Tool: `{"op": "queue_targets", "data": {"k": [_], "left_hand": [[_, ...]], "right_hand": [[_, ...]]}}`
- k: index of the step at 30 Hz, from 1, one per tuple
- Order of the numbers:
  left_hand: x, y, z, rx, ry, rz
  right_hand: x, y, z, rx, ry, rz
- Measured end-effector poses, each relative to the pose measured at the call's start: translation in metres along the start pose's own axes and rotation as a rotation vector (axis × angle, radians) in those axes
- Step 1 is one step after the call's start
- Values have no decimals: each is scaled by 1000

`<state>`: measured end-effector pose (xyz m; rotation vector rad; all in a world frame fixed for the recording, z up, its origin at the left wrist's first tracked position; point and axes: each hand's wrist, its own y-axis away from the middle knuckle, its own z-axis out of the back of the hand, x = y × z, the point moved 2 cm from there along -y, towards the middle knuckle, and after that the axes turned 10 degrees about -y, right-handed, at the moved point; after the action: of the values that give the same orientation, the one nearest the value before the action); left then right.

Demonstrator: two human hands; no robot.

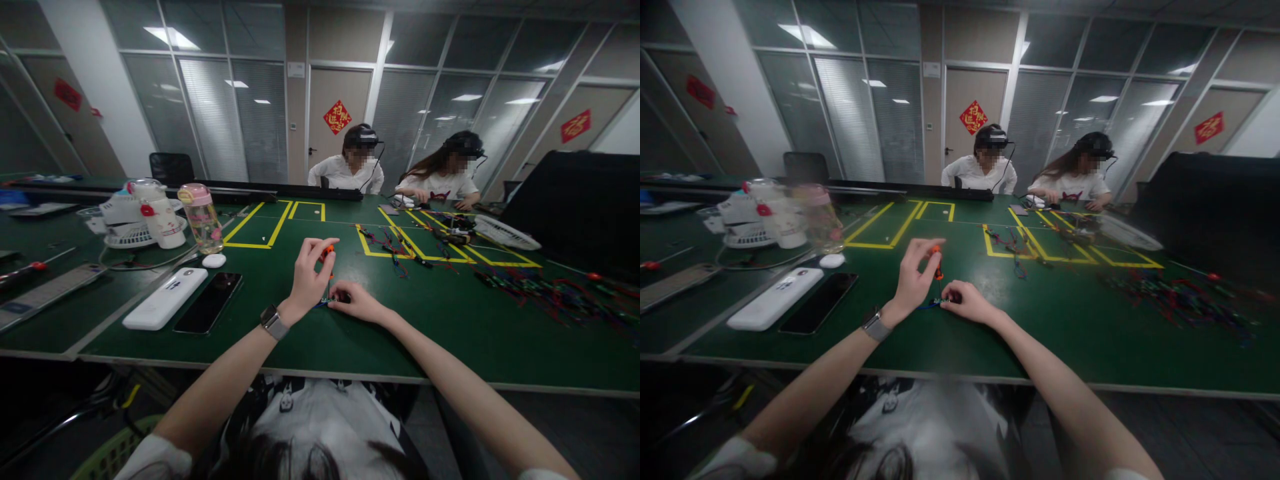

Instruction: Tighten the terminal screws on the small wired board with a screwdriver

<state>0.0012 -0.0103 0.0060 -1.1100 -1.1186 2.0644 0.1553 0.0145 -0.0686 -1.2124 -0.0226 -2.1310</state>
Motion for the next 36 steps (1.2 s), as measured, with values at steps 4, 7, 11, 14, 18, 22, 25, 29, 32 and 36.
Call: {"op": "queue_targets", "data": {"k": [4,7,11,14,18,22,25,29,32,36], "left_hand": [[-1,0,0,10,5,-2],[-1,0,0,12,6,-1],[-1,0,1,19,8,6],[-2,0,1,19,22,8],[-2,-1,2,16,23,10],[-2,-1,3,19,23,13],[-2,-1,2,24,27,9],[-1,-1,1,27,36,4],[-1,0,1,25,39,4],[0,0,1,30,36,10]], "right_hand": [[0,0,0,0,1,1],[-1,0,0,-2,3,7],[0,0,0,-2,9,14],[1,0,0,-2,21,16],[1,0,0,-7,31,15],[0,0,0,-3,40,20],[-1,0,-1,-3,44,30],[0,0,0,-3,38,35],[2,0,0,-1,40,28],[3,0,0,1,57,22]]}}
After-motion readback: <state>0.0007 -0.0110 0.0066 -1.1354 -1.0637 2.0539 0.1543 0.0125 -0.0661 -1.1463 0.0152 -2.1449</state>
